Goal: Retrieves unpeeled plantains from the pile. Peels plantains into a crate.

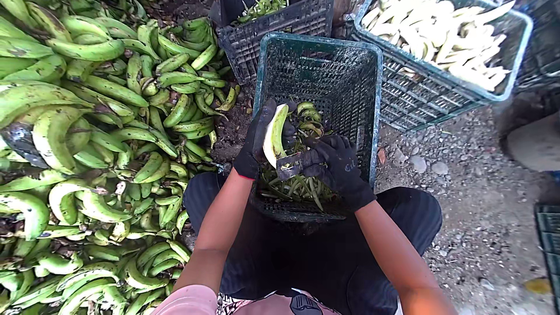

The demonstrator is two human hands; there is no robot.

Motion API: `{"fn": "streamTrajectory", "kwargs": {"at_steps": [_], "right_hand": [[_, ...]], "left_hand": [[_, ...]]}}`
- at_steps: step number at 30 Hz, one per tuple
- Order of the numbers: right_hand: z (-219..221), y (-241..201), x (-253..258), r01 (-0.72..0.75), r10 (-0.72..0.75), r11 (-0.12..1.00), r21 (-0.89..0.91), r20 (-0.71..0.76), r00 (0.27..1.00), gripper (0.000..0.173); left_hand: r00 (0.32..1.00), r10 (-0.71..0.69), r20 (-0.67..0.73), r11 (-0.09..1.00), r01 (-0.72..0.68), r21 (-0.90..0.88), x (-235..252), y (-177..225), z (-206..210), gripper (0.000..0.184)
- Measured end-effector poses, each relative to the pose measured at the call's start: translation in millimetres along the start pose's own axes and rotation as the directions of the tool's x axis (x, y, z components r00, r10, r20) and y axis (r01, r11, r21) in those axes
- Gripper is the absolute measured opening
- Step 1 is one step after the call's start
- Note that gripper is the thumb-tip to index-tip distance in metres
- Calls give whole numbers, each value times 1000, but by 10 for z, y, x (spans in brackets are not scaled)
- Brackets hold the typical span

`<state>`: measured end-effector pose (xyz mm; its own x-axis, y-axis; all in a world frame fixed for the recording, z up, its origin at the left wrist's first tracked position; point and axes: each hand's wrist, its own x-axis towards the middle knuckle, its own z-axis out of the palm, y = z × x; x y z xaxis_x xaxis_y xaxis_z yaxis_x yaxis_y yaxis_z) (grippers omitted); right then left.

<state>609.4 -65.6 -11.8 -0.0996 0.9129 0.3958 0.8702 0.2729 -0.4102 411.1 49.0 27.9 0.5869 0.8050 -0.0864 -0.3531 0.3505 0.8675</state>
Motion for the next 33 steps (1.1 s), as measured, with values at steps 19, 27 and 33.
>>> {"fn": "streamTrajectory", "kwargs": {"at_steps": [19,27,33], "right_hand": [[139,-78,161,-618,585,755,218,200,786,53],[-20,183,4,-532,521,743,405,147,841,66],[-233,268,-207,-328,527,630,704,-77,846,63]], "left_hand": [[986,145,-88,820,-70,568,47,-289,135,58],[999,-55,1,965,53,256,-11,-107,108,65],[963,-218,-156,878,263,399,-12,-308,-123,57]]}}
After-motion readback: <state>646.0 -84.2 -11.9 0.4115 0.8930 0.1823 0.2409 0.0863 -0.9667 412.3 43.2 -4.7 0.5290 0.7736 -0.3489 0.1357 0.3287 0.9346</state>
